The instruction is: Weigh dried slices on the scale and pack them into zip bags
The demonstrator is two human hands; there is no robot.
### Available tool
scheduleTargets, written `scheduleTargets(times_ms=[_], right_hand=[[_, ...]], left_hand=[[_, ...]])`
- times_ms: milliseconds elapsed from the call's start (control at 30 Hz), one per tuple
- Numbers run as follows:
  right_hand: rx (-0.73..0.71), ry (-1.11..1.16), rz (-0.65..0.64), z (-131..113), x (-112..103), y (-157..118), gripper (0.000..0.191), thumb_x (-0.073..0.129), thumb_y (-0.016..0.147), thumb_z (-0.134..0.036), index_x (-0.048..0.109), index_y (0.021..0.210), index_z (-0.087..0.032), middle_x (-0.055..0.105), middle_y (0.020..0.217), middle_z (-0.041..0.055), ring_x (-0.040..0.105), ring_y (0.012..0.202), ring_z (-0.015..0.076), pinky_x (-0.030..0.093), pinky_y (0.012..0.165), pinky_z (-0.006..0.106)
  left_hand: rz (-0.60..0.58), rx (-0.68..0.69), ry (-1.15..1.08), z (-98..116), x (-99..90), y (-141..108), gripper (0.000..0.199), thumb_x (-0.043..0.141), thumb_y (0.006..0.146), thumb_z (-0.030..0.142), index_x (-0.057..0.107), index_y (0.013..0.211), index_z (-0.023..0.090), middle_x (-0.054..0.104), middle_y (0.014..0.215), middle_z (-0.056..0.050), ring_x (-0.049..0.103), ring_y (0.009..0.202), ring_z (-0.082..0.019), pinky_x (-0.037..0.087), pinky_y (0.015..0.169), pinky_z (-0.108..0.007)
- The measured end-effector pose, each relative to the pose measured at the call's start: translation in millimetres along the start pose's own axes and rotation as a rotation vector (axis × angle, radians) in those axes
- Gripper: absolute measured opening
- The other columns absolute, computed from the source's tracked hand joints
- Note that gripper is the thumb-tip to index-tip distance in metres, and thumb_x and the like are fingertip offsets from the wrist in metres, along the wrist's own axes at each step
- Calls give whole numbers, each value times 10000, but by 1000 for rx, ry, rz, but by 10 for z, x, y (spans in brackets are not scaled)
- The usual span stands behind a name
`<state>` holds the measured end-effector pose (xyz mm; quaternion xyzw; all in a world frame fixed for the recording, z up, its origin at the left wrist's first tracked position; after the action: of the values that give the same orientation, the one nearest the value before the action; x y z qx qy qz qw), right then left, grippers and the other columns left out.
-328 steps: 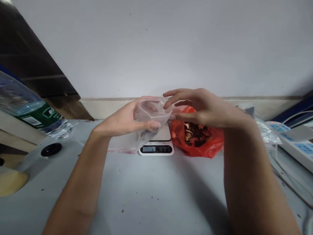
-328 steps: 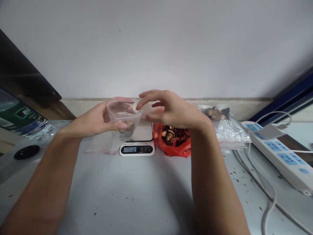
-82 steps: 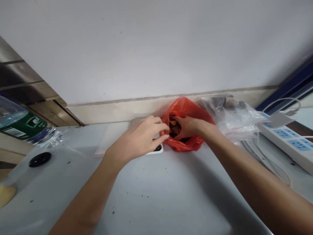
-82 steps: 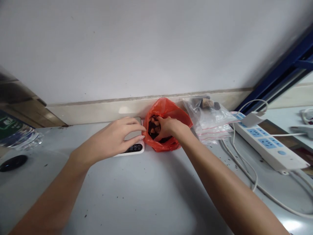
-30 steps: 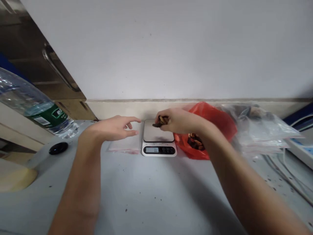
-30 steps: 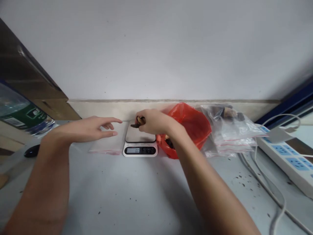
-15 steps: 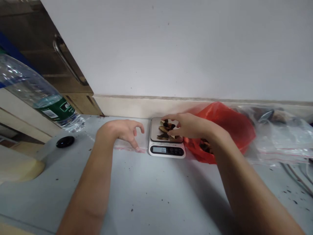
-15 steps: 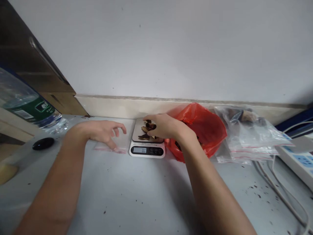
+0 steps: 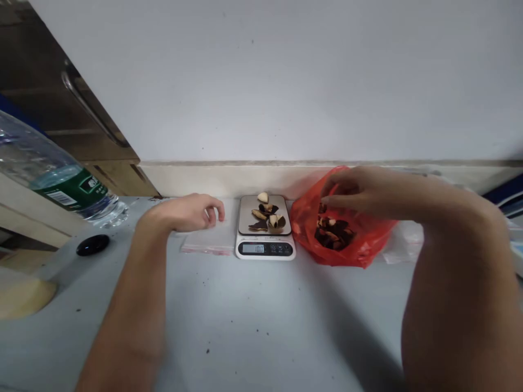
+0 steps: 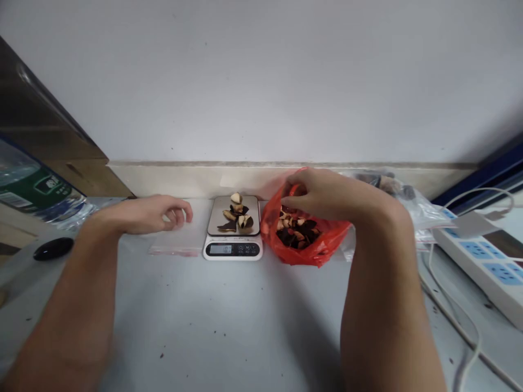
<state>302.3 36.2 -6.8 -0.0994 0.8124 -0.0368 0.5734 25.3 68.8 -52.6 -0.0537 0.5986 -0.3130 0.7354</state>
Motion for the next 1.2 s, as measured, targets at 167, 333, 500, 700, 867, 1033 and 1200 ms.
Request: scheduleTargets(times_ms=[167,333,500,700,867,1033,1200], right_hand=[[83,-69,-81,172,73,26,209,660,787,-320,607,600,-242,701,681,47,635,615,235,466,533,353],[94,-124,-71,89,75,10,190,629,815,-293,633,632,-239,715,692,39,643,617,223,461,535,347],[-169,125,128,-427,-31,-66,151,644,883,-280,734,993,-231,761,869,28,684,746,195,487,643,303],[-452,285,60,-1004,192,-46,288,475,1057,-357,699,940,-219,687,794,4,585,677,149,414,643,278],[-211,233,275,-908,190,104,312,617,948,-251,560,646,-196,568,616,-1,477,603,144,361,620,293],[-333,455,388,-960,86,68,137,685,753,-85,618,696,-189,651,706,-8,579,687,151,421,689,281],[-300,564,319,-857,117,125,171,611,964,-291,584,820,-202,660,791,20,626,723,165,449,678,283]], left_hand=[[246,64,-68,159,-282,-137,420,517,655,326,676,1034,245,749,1023,-72,708,948,-270,548,759,-331],[434,42,-203,261,-437,-222,324,574,666,414,655,903,208,749,1075,-116,742,1008,-308,602,825,-376],[634,150,-269,441,-525,-300,294,639,688,500,681,762,218,767,974,-70,746,925,-287,622,837,-378],[783,218,-264,635,-562,-435,256,661,744,469,702,736,216,774,938,-38,739,952,-292,629,878,-384],[932,255,-189,692,-641,-565,334,635,839,490,764,1021,241,765,1159,-40,717,1085,-293,603,1002,-439],[525,458,-100,840,-387,-382,1171,794,696,735,302,1660,288,245,1759,-9,207,1617,-357,250,1316,-469],[493,360,-75,722,-379,-322,953,720,803,638,405,1589,201,455,1637,-109,435,1488,-353,355,1240,-454]])
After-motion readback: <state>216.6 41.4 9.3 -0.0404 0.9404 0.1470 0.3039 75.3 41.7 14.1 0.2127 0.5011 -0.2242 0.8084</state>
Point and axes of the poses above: each hand's wrist, its own y-axis towards the middle knuckle, its own x-axis out of the palm, z = x × y, the point moved 8 cm from there along y, towards the middle knuckle
